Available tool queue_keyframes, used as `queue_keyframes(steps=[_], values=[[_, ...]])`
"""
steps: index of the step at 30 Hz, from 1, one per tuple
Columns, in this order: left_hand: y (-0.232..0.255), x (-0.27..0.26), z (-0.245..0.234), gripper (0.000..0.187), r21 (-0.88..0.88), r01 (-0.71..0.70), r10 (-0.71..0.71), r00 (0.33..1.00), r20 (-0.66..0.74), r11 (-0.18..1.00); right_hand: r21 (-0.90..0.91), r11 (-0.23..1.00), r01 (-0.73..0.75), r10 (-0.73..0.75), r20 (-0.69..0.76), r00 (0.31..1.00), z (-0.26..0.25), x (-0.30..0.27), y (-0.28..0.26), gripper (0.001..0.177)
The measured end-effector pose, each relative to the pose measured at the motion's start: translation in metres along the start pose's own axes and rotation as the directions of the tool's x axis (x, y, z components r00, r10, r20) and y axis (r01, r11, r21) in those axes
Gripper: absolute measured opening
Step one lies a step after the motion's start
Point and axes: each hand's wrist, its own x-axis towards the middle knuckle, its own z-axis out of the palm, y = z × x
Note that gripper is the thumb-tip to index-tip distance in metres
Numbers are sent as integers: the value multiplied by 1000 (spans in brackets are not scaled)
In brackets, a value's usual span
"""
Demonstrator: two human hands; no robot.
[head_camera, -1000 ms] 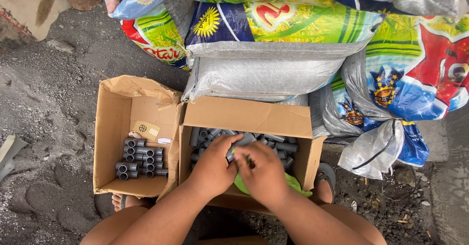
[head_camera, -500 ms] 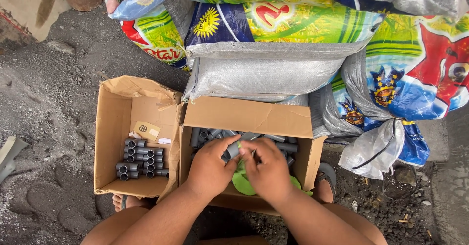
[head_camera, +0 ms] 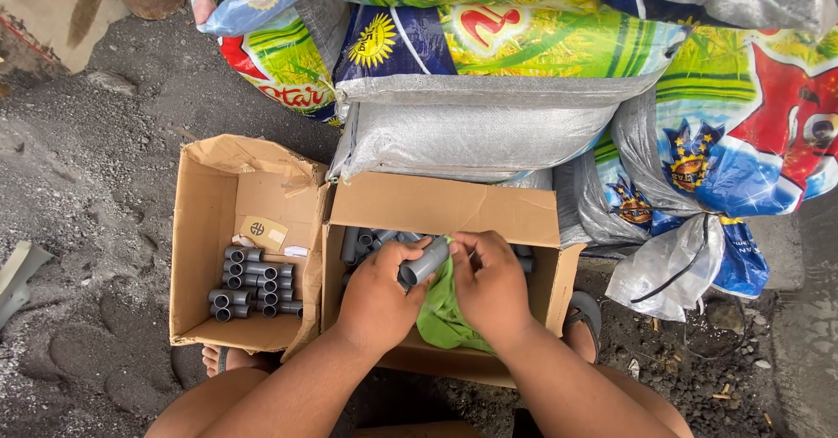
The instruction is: Cleaning and sorting grey PVC elbow fittings by wiping them with a cloth and moving them between boxes.
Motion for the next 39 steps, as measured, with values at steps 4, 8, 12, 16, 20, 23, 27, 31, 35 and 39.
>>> queue_keyframes(steps=[4,8,12,16,20,23,27,31,35,39], values=[[-4,1,0,37,31,-18,18,999,28,999,-20,994,103,-103,2,995,2,-11,-14,14],[1,2,-3,30,22,-58,57,997,56,998,97,969,225,-231,58,971,1,-16,-24,15],[22,2,-6,33,99,-50,54,998,-33,994,90,993,80,-72,-92,993,0,4,-6,9],[8,3,-6,32,102,-101,104,994,-23,990,69,986,152,-146,-84,986,-1,-7,-19,10],[-1,2,-3,43,-75,-54,61,994,94,996,121,979,165,-176,85,981,-3,-15,-24,15],[0,3,-5,43,-68,-102,109,989,101,992,71,994,-89,80,120,990,-3,-3,-10,16],[-1,4,-4,29,-50,-178,183,978,104,983,68,997,41,-44,43,998,2,-8,-4,16],[1,6,-6,21,-58,-168,173,978,116,984,191,977,95,-112,81,990,0,-15,-18,14],[-1,2,-4,28,-28,-216,217,968,123,976,108,987,-116,102,127,987,-5,0,-10,16],[-9,-1,-4,31,16,-253,249,961,120,967,71,997,-12,3,121,993,-3,-7,-15,14]])
